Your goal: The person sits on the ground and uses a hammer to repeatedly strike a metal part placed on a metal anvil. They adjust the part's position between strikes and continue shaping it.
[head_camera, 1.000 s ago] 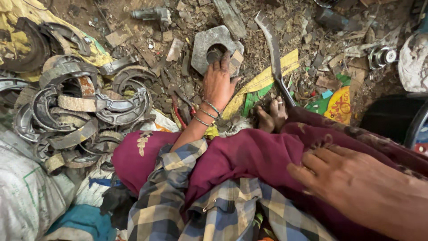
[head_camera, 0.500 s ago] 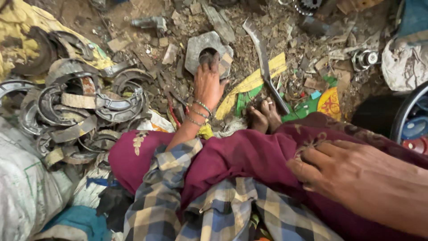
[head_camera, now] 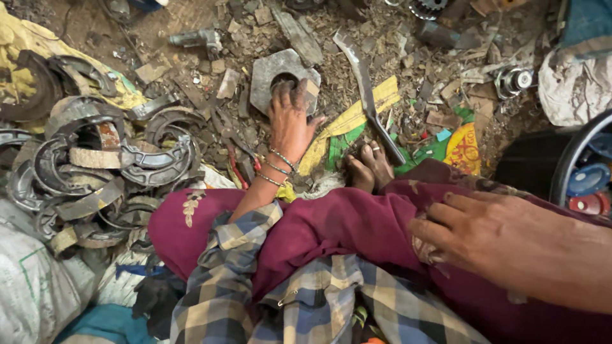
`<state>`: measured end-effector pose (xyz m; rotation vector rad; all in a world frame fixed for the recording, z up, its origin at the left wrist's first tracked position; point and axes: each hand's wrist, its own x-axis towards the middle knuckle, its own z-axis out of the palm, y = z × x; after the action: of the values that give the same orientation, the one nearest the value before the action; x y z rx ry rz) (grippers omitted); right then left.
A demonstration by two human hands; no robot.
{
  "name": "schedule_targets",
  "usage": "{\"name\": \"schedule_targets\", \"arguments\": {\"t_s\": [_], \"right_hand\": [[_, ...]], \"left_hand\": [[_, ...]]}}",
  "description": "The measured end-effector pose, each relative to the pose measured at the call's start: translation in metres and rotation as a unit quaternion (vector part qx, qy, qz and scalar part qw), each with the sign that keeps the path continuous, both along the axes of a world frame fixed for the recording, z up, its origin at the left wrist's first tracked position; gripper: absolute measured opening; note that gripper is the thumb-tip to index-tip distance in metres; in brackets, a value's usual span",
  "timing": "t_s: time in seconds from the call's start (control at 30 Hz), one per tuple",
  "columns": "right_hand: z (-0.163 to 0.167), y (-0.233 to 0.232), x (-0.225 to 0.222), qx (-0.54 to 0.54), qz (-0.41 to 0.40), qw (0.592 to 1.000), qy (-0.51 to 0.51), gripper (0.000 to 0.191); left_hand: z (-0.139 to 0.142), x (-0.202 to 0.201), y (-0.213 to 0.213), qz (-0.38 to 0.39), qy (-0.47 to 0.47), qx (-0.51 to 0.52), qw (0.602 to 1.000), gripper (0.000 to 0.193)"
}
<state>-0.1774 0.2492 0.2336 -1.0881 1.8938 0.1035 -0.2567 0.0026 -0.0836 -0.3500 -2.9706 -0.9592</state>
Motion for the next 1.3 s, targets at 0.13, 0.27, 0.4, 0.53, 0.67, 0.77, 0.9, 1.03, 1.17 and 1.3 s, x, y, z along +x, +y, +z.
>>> {"name": "schedule_targets", "arguments": {"t_s": [0.13,0.27,0.4,0.53,0.67,0.77,0.9,1.03,1.17,1.3], "right_hand": [[-0.008,0.006,-0.001,0.044,-0.01,0.998,-0.038,0.051],[-0.013,0.004,-0.001,0.024,-0.003,1.0,-0.015,0.051],[-0.011,0.0,-0.004,0.106,0.005,0.993,-0.044,0.05],[-0.007,-0.005,-0.01,0.054,0.029,0.998,-0.017,0.062],[-0.006,-0.013,-0.015,0.085,0.06,0.994,-0.045,0.081],[-0.008,-0.015,-0.02,0.154,0.042,0.985,-0.059,0.067],[-0.021,0.009,-0.039,0.239,0.076,0.968,0.024,0.1],[-0.069,0.054,-0.072,0.115,0.018,0.975,0.191,0.084],[-0.159,0.071,-0.087,0.205,-0.058,0.971,0.112,0.072],[-0.264,0.055,-0.074,0.159,-0.215,0.956,0.125,0.055]], "left_hand": [[-0.009,0.0,0.003,0.003,-0.012,-0.008,1.0,0.093],[-0.013,0.001,0.005,-0.006,-0.005,0.001,1.0,0.095],[-0.014,0.003,0.006,-0.009,-0.001,0.018,1.0,0.101],[-0.017,0.001,0.007,-0.009,-0.006,0.022,1.0,0.104],[-0.023,0.001,0.009,-0.005,-0.016,0.023,1.0,0.103],[-0.028,0.001,0.008,0.008,-0.01,0.019,1.0,0.101],[-0.034,-0.003,0.0,0.01,-0.004,0.037,0.999,0.09],[-0.032,-0.001,-0.004,0.012,-0.035,0.028,0.999,0.082],[-0.026,0.003,-0.003,0.012,-0.015,0.033,0.999,0.078],[-0.02,0.007,0.001,0.026,-0.031,0.036,0.999,0.074]]}}
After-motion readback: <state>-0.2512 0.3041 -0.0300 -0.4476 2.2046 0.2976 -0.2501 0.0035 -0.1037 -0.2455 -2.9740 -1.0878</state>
